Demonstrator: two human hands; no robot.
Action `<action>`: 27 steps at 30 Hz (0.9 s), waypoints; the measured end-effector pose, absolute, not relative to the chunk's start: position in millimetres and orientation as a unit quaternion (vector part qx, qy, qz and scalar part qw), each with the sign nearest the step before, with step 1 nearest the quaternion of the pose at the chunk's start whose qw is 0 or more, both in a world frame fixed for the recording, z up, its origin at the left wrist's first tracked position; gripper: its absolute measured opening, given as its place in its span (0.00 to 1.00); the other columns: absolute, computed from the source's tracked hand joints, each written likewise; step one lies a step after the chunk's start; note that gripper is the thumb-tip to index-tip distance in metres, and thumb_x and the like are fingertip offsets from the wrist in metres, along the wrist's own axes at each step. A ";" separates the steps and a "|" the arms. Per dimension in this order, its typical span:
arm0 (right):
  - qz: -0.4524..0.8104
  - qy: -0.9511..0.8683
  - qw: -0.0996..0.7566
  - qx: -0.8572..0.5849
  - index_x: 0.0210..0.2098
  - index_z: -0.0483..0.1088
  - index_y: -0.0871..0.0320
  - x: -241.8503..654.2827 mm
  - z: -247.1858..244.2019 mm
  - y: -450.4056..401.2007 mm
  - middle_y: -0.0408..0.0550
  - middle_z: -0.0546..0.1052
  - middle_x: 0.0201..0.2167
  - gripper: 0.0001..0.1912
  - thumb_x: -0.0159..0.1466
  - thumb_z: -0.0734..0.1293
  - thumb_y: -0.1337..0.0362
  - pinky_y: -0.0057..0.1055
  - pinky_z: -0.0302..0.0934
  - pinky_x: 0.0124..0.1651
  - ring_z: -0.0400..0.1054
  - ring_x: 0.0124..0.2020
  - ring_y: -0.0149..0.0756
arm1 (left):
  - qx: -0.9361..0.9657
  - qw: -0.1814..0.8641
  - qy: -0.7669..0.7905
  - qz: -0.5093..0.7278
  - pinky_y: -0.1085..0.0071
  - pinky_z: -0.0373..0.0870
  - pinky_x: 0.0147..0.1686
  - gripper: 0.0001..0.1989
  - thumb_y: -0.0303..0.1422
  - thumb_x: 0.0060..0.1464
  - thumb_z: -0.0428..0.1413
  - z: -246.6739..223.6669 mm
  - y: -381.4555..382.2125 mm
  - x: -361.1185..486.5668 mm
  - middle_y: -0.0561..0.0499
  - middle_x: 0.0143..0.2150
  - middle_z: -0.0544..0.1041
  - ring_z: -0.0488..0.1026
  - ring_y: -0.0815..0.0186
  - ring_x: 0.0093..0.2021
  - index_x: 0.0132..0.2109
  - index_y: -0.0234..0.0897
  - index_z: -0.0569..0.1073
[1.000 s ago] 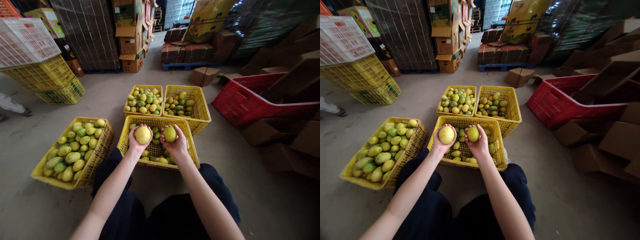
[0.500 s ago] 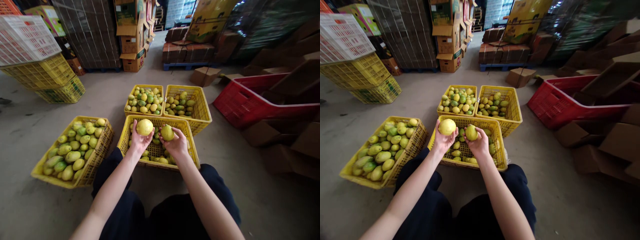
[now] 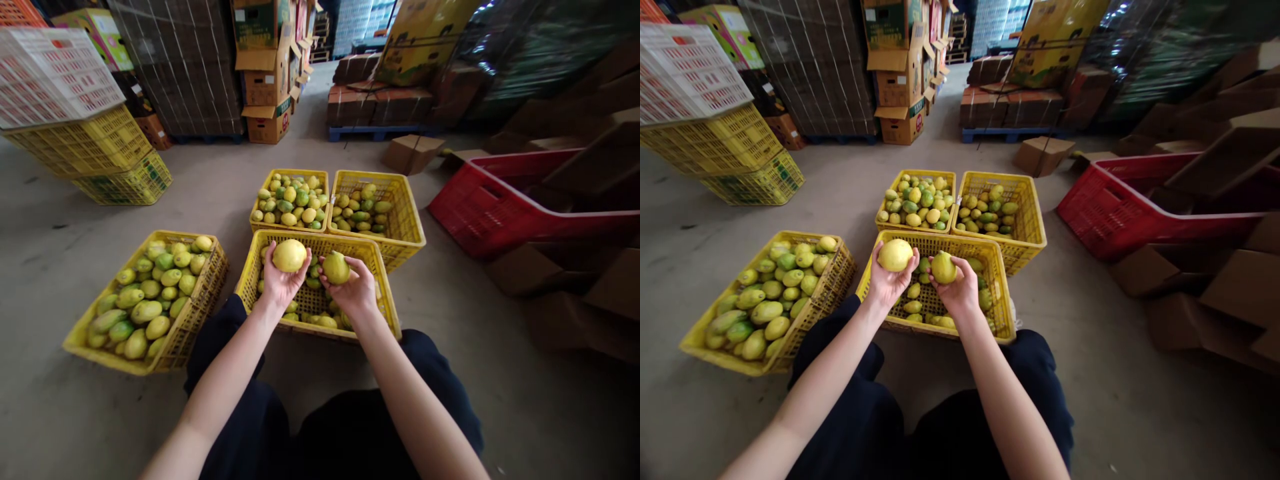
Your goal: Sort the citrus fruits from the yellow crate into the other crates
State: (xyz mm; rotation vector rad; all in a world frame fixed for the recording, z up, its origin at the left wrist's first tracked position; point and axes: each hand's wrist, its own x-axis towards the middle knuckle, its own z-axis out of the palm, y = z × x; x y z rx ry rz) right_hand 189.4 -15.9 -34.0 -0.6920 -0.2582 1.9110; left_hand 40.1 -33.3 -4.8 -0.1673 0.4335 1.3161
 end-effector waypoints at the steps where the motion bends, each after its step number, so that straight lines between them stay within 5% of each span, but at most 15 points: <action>1: 0.798 -0.113 0.519 -0.284 0.33 0.72 0.62 189.4 -33.0 -16.7 0.53 0.79 0.30 0.10 0.53 0.65 0.64 0.29 0.69 0.26 0.72 0.26 0.37 | -0.078 0.771 0.188 0.604 0.72 0.78 0.32 0.21 0.46 0.59 0.49 -5.6 -33.8 39.5 0.43 0.37 0.75 0.76 0.60 0.42 0.46 0.31 0.71; 9: 0.801 -0.228 0.514 -0.204 0.21 0.68 0.58 190.8 -26.2 -23.8 0.45 0.73 0.20 0.15 0.55 0.68 0.54 0.26 0.58 0.17 0.67 0.19 0.33 | 0.013 0.753 0.143 0.642 0.66 0.74 0.43 0.09 0.33 0.51 0.51 -12.0 -43.5 34.5 0.48 0.38 0.74 0.74 0.64 0.43 0.38 0.37 0.73; 15: 0.791 -0.278 0.511 -0.188 0.19 0.68 0.58 190.2 -27.9 -24.2 0.43 0.70 0.17 0.13 0.55 0.68 0.57 0.27 0.57 0.15 0.66 0.17 0.34 | 0.111 0.775 0.160 0.601 0.71 0.72 0.35 0.09 0.36 0.47 0.54 -9.4 -53.1 30.4 0.49 0.37 0.70 0.71 0.68 0.35 0.35 0.36 0.71; 21: 0.794 -0.216 0.526 -0.215 0.31 0.74 0.59 187.5 -29.4 -22.4 0.46 0.77 0.26 0.13 0.55 0.70 0.54 0.28 0.68 0.29 0.72 0.28 0.34 | 0.138 0.783 0.129 0.593 0.75 0.71 0.31 0.12 0.37 0.45 0.56 -12.2 -51.9 26.5 0.52 0.32 0.66 0.68 0.71 0.31 0.36 0.36 0.68; 27: 0.797 -0.190 0.525 -0.231 0.38 0.75 0.59 184.5 -33.1 -20.5 0.48 0.80 0.33 0.13 0.52 0.70 0.64 0.26 0.70 0.38 0.74 0.34 0.34 | 0.149 0.774 0.153 0.596 0.73 0.72 0.33 0.09 0.36 0.45 0.56 -10.5 -52.0 27.5 0.51 0.32 0.66 0.69 0.69 0.32 0.33 0.37 0.66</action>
